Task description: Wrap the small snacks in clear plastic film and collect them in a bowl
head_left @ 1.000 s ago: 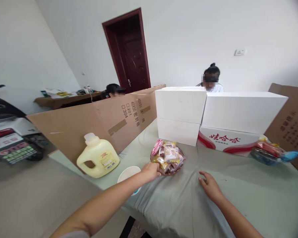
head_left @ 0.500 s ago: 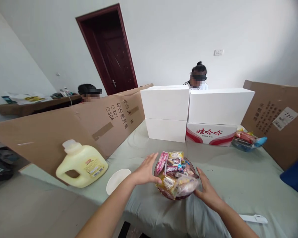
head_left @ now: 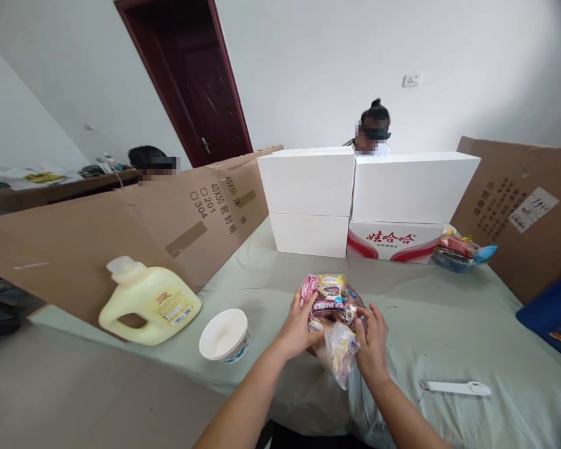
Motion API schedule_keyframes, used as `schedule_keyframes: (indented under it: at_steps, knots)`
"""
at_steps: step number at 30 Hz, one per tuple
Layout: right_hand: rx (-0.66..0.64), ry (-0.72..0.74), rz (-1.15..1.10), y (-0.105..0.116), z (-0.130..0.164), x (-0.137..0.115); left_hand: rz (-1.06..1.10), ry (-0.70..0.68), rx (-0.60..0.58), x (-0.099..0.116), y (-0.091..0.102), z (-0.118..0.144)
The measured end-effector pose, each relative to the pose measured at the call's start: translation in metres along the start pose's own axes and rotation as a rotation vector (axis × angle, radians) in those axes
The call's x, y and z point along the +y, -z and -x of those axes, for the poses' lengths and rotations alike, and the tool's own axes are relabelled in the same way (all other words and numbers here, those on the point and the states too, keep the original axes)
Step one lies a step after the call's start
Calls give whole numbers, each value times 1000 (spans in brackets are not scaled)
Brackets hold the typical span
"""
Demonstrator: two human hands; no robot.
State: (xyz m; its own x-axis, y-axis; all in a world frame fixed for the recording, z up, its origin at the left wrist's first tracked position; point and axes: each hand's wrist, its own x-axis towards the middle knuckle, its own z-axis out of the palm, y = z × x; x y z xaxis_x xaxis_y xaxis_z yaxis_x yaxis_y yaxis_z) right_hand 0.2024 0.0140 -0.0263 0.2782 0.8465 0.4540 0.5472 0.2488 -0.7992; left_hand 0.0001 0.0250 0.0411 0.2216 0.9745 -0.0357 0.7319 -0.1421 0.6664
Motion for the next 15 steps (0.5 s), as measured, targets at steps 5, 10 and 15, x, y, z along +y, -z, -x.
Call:
schedule_keyframes:
  at_steps: [5,10,15]
  knots:
    - [-36,83,-127,24,55,4,-34,51,27,6,-3,0]
    - [-134,317,85,29,81,-3,-48,45,49,5,-7,2]
    - [-162,277,84,35,20,-29,40,-52,165,1,7,2]
